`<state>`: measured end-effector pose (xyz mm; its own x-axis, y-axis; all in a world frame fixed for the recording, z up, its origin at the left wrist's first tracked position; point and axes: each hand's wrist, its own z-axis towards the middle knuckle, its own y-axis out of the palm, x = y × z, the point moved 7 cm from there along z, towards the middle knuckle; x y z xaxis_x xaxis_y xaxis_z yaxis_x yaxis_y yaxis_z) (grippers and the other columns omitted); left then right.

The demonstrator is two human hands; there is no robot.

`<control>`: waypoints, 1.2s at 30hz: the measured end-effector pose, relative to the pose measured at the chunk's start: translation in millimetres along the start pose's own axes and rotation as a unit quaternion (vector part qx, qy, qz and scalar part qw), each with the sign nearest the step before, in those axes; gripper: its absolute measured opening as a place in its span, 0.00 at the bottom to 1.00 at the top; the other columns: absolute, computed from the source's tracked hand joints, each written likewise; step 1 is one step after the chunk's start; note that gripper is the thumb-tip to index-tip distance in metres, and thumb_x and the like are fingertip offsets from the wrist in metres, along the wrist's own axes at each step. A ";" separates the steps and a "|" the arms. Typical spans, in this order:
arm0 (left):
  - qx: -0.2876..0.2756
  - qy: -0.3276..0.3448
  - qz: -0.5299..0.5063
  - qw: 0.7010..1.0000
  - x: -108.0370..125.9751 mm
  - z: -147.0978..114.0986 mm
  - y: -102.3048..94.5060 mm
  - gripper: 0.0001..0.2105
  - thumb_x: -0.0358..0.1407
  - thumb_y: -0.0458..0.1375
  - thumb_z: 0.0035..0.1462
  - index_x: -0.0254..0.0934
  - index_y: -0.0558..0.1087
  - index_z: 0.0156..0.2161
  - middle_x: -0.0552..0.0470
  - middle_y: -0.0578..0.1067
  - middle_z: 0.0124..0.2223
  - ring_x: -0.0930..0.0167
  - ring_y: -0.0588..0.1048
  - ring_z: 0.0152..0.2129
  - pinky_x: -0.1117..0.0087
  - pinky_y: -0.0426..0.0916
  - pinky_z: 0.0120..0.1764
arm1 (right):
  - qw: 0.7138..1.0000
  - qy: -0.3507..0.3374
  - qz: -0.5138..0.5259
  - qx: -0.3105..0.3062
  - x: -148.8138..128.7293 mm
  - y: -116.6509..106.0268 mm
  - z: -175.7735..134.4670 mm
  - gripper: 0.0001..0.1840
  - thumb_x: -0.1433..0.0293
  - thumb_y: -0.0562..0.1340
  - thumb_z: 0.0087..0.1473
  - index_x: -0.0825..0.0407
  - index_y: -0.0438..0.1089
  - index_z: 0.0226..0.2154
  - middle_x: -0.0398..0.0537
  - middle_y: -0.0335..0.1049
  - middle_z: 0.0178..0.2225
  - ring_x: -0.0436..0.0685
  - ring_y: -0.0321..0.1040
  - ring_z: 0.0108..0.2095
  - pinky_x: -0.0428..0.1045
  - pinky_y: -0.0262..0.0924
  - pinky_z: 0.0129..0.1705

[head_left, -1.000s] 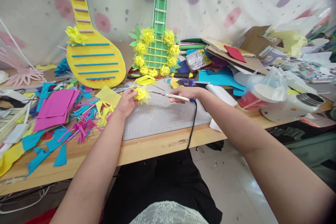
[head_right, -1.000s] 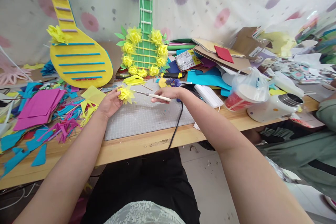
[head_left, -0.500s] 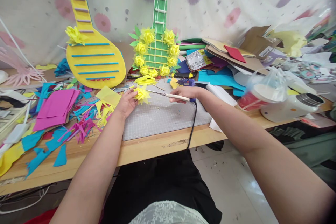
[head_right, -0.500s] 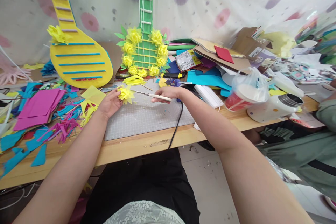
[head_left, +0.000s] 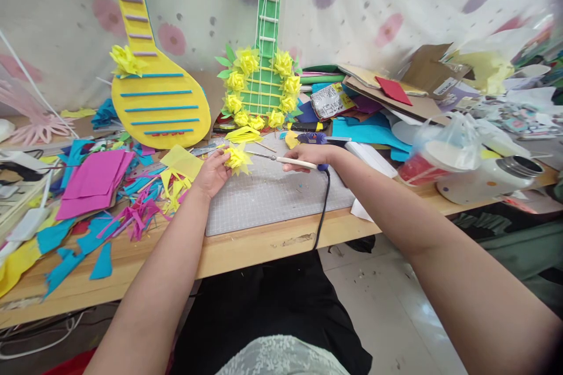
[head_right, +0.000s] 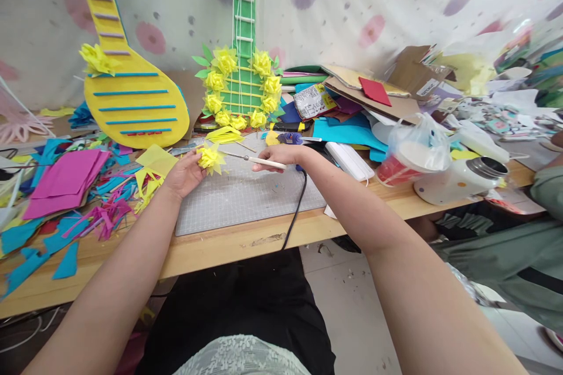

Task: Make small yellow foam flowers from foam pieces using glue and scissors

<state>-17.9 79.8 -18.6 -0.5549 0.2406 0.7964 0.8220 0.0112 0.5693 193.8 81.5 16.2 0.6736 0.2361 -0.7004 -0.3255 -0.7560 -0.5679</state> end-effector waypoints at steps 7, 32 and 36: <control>-0.009 0.001 0.002 1.000 0.0 0.3 0.5 0.13 0.26 0.60 0.46 0.35 0.68 0.39 0.54 0.75 0.32 0.77 0.74 0.26 0.77 0.68 0.28 | 1.000 0.014 -0.006 0.006 -3.8 1.5 -1.7 0.28 0.45 0.61 0.41 0.53 0.58 0.21 0.36 0.55 0.16 0.45 0.56 0.18 0.45 0.50 0.24; -0.015 0.001 -0.019 1.000 -0.9 -0.8 2.0 0.11 0.24 0.59 0.46 0.35 0.69 0.38 0.54 0.75 0.32 0.77 0.74 0.26 0.78 0.69 0.28 | 1.000 0.010 0.002 0.017 -3.6 -0.5 -1.0 0.26 0.47 0.63 0.42 0.53 0.58 0.21 0.36 0.56 0.17 0.44 0.56 0.18 0.45 0.51 0.23; -0.022 0.002 -0.018 1.000 -1.5 0.3 1.5 0.12 0.25 0.60 0.46 0.35 0.69 0.38 0.54 0.76 0.33 0.77 0.75 0.27 0.77 0.70 0.30 | 1.000 0.010 0.021 0.017 -0.8 -0.3 -0.2 0.25 0.48 0.63 0.42 0.53 0.59 0.21 0.36 0.55 0.17 0.44 0.55 0.17 0.45 0.51 0.22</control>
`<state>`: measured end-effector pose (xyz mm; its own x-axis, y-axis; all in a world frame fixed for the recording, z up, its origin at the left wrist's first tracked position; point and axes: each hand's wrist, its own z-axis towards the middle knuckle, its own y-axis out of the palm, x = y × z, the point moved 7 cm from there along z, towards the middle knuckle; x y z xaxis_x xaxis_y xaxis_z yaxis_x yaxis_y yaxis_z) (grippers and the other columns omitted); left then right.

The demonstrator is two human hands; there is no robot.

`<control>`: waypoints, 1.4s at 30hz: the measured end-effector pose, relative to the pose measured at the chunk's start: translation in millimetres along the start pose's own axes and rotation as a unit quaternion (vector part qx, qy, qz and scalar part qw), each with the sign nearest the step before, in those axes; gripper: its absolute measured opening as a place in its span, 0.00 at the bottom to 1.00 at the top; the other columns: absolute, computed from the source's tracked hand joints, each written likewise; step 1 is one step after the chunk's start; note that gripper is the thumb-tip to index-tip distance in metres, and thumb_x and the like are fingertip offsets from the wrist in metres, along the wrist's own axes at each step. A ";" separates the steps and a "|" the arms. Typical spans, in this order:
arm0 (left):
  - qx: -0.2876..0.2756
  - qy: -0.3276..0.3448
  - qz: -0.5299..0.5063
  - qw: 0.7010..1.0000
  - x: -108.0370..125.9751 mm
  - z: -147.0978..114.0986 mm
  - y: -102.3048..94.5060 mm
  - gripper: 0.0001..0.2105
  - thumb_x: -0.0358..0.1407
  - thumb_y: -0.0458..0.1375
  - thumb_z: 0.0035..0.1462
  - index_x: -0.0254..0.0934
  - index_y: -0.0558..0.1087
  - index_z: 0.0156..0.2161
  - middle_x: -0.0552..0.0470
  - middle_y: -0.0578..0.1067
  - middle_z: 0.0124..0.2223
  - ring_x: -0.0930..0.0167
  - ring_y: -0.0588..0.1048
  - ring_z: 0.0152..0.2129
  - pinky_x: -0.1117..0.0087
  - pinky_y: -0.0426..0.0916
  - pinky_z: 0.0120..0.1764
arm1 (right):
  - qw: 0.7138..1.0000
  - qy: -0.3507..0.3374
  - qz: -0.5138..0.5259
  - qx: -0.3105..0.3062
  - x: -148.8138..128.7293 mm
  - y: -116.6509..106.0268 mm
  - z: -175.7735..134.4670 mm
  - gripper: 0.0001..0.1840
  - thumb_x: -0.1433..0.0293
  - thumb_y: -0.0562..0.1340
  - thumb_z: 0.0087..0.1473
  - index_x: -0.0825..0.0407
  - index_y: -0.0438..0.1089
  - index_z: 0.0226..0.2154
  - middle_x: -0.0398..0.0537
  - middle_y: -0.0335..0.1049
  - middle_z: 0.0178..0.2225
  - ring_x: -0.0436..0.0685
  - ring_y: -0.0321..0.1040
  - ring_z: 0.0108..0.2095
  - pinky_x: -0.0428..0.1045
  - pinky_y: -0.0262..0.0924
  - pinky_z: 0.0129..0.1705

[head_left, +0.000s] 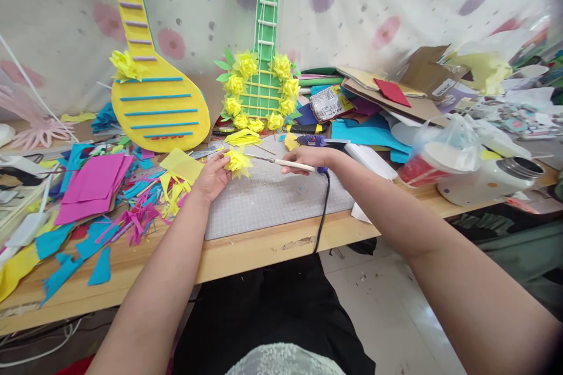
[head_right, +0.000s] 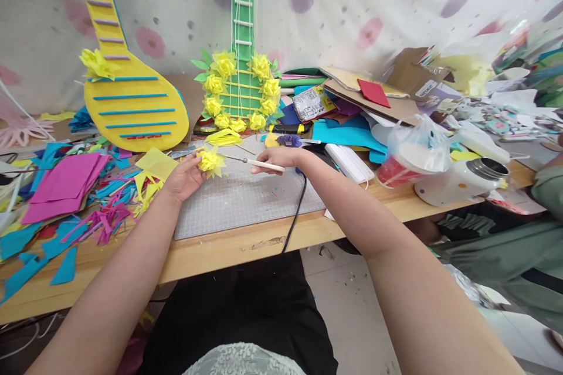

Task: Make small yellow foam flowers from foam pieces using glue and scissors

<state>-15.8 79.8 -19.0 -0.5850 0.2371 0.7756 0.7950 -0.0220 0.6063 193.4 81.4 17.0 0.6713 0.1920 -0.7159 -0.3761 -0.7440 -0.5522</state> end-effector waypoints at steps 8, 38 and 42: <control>0.016 0.002 0.014 1.000 1.6 -0.7 -0.2 0.14 0.25 0.61 0.44 0.36 0.68 0.39 0.55 0.75 0.33 0.78 0.75 0.28 0.77 0.70 0.31 | 1.000 -0.008 -0.005 -0.001 3.6 -1.3 -0.8 0.27 0.46 0.62 0.42 0.53 0.57 0.20 0.36 0.54 0.16 0.44 0.55 0.17 0.45 0.51 0.23; -0.074 -0.015 0.136 0.988 3.3 -7.0 9.7 0.18 0.28 0.65 0.41 0.35 0.71 0.41 0.52 0.75 0.31 0.75 0.74 0.26 0.75 0.68 0.31 | 0.996 -0.022 -0.068 -0.047 -7.4 -5.1 -3.8 0.28 0.43 0.58 0.45 0.52 0.62 0.27 0.38 0.55 0.20 0.47 0.52 0.23 0.46 0.48 0.27; -0.070 -0.020 0.138 0.988 2.5 -7.2 9.7 0.18 0.28 0.65 0.41 0.34 0.71 0.41 0.51 0.76 0.31 0.75 0.74 0.26 0.76 0.68 0.31 | 0.996 -0.019 -0.071 -0.042 -7.8 -5.1 -5.0 0.29 0.43 0.58 0.44 0.53 0.62 0.26 0.38 0.55 0.20 0.47 0.53 0.23 0.46 0.48 0.27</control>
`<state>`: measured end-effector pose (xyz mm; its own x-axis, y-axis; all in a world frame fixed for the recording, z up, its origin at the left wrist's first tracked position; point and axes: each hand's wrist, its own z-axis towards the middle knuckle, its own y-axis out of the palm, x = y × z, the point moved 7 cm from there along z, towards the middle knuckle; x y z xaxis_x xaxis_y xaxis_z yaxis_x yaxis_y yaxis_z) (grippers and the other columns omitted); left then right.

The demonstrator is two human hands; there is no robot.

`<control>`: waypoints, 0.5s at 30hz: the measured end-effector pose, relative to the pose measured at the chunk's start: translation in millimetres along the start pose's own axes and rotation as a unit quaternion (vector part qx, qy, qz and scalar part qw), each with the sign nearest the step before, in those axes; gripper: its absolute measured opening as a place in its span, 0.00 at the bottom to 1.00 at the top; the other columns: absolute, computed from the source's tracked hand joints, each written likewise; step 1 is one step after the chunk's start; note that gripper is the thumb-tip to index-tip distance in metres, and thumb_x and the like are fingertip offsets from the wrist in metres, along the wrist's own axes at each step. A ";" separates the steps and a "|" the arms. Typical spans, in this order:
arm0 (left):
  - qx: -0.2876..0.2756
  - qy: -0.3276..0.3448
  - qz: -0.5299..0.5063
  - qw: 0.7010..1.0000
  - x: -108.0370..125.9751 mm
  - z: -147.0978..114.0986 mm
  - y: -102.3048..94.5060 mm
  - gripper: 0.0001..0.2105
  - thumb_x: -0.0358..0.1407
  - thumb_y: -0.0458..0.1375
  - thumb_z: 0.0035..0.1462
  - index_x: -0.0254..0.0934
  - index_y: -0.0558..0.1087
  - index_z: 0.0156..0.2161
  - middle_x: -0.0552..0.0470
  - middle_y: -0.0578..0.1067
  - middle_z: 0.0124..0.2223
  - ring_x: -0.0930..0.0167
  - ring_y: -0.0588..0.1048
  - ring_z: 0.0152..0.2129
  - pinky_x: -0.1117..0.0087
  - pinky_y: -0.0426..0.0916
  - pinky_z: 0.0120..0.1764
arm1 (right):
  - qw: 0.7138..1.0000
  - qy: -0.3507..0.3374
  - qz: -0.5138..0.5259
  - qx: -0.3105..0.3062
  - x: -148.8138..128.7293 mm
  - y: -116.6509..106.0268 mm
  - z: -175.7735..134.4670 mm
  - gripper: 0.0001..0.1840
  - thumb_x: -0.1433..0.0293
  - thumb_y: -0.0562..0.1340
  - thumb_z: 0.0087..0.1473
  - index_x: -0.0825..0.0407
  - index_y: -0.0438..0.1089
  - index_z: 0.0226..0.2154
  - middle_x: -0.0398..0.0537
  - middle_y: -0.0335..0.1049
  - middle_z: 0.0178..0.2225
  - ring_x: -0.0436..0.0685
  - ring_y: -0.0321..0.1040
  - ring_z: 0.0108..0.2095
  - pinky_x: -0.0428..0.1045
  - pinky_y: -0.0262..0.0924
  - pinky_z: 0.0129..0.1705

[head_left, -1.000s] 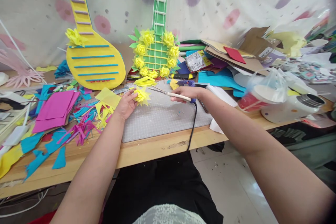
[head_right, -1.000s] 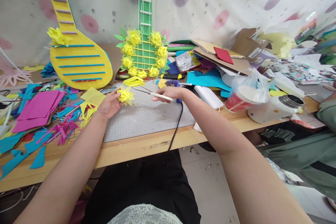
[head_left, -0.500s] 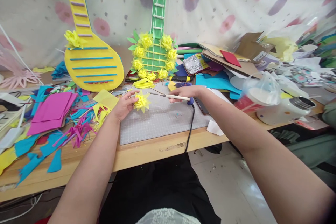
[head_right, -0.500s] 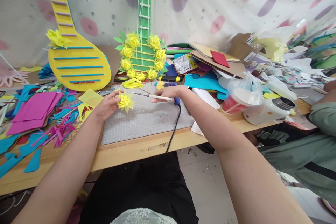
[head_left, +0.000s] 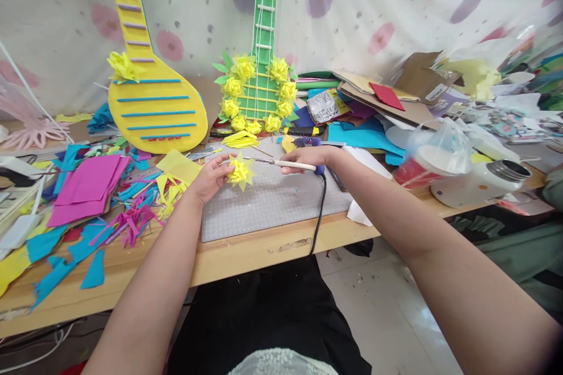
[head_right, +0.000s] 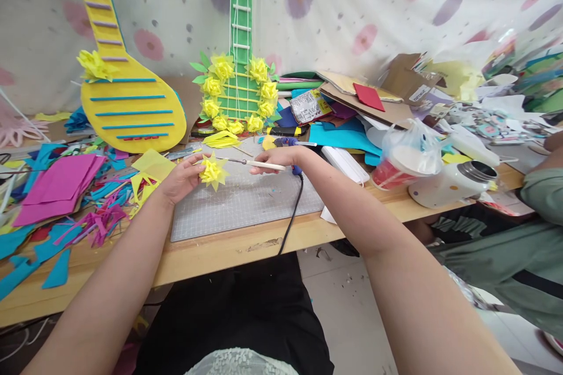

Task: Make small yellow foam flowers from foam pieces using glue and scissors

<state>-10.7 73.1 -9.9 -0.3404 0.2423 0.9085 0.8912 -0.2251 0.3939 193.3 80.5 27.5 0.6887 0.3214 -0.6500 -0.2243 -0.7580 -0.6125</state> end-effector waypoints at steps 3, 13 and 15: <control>0.004 -0.002 -0.003 1.000 -0.2 -0.2 0.2 0.18 0.27 0.65 0.40 0.34 0.71 0.41 0.51 0.76 0.32 0.75 0.74 0.26 0.76 0.68 0.31 | 1.000 0.004 0.000 0.001 4.4 0.0 -0.4 0.29 0.43 0.58 0.44 0.53 0.62 0.27 0.39 0.57 0.21 0.47 0.54 0.23 0.45 0.49 0.27; 0.003 0.002 -0.009 1.000 -0.9 1.2 -0.1 0.17 0.27 0.64 0.41 0.34 0.72 0.40 0.52 0.75 0.32 0.75 0.73 0.27 0.75 0.67 0.31 | 1.000 0.019 0.008 0.008 14.4 -0.8 0.7 0.28 0.44 0.59 0.43 0.53 0.62 0.28 0.39 0.58 0.21 0.46 0.54 0.22 0.45 0.49 0.26; 0.009 0.002 -0.015 1.000 -0.4 1.3 -1.8 0.17 0.28 0.64 0.41 0.34 0.72 0.41 0.52 0.75 0.32 0.75 0.73 0.26 0.75 0.68 0.31 | 1.000 0.017 0.004 0.007 16.5 -0.1 0.0 0.28 0.44 0.59 0.44 0.53 0.62 0.29 0.39 0.58 0.21 0.46 0.55 0.23 0.45 0.50 0.26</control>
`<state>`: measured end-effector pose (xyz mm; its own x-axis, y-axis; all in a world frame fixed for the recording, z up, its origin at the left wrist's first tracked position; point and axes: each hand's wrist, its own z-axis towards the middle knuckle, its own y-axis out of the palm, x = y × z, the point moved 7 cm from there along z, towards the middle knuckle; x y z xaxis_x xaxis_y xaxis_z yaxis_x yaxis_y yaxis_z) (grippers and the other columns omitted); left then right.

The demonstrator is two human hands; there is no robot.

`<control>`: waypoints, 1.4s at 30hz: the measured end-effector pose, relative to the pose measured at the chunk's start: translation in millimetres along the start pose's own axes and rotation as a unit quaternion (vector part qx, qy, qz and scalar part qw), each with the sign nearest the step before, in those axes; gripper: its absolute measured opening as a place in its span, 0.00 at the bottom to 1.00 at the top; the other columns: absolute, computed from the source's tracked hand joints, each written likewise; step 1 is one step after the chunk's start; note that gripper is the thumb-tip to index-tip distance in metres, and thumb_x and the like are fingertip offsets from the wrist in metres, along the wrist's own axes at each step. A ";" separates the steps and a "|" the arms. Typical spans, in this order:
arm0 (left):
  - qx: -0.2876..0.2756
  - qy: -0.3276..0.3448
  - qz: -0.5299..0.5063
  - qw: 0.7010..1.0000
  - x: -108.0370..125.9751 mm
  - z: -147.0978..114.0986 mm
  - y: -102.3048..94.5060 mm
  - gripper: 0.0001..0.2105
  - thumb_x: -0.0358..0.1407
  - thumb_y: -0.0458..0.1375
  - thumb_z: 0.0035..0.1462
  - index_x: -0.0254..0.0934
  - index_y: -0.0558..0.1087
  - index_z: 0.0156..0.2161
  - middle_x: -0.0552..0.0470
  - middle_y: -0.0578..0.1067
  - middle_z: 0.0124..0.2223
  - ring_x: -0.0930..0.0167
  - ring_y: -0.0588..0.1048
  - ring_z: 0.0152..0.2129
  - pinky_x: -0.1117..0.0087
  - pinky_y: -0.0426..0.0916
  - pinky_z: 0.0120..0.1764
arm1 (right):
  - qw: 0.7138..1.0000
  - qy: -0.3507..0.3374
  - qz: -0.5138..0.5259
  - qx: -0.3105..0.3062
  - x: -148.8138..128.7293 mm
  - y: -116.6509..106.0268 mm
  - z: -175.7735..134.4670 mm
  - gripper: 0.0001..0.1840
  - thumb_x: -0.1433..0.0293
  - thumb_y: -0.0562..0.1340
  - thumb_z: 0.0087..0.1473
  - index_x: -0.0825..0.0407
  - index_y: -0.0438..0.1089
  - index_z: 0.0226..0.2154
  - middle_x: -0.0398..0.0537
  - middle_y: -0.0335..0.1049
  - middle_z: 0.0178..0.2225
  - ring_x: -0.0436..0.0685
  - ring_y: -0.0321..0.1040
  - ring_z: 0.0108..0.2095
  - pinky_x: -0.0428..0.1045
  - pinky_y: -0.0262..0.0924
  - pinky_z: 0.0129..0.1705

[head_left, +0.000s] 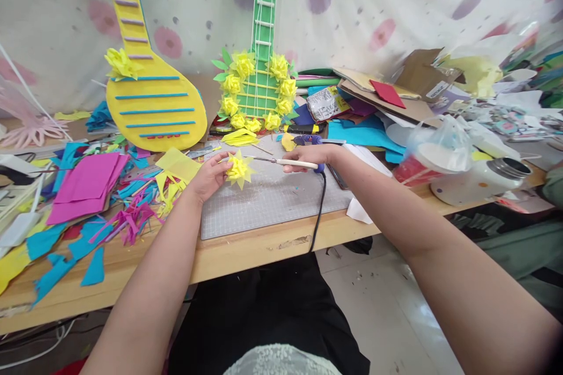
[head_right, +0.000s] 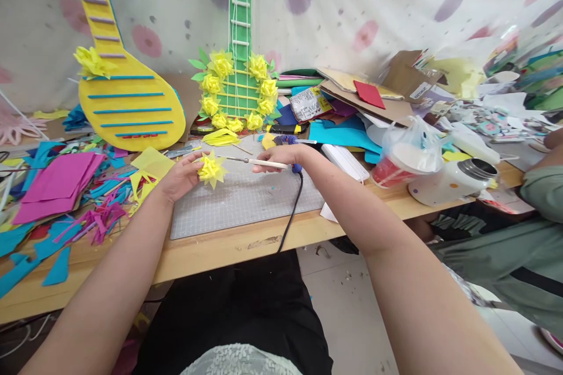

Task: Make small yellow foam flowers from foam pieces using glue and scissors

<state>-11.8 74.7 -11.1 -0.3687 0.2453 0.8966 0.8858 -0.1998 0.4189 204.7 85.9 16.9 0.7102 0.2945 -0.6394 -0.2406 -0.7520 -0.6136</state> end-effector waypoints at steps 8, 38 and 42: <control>0.002 0.006 -0.004 1.000 5.6 -1.1 -8.1 0.16 0.30 0.63 0.44 0.34 0.72 0.42 0.52 0.74 0.32 0.76 0.73 0.26 0.76 0.67 0.29 | 1.000 -0.018 0.010 0.014 -3.8 5.2 -20.6 0.28 0.43 0.57 0.45 0.53 0.61 0.27 0.38 0.55 0.21 0.46 0.52 0.23 0.45 0.48 0.27; -0.183 -0.153 0.322 0.916 34.6 27.6 18.2 0.23 0.39 0.64 0.44 0.36 0.73 0.48 0.47 0.75 0.41 0.72 0.73 0.33 0.71 0.66 0.37 | 0.987 -0.065 0.031 -0.145 -10.0 20.9 -4.3 0.31 0.41 0.56 0.45 0.54 0.63 0.26 0.39 0.57 0.19 0.47 0.54 0.23 0.46 0.50 0.28; -0.181 -0.156 0.324 0.915 35.1 27.1 19.0 0.23 0.39 0.64 0.44 0.37 0.72 0.48 0.48 0.75 0.41 0.72 0.73 0.33 0.71 0.67 0.37 | 0.986 -0.075 0.035 -0.143 -8.8 21.5 -2.6 0.30 0.41 0.55 0.46 0.53 0.62 0.25 0.39 0.56 0.18 0.46 0.54 0.22 0.46 0.50 0.27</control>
<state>-0.2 105.2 24.5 0.3494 0.2115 0.9128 0.7183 -0.6860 -0.1160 195.0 65.6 10.5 0.5879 0.3044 -0.7495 -0.0727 -0.9029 -0.4237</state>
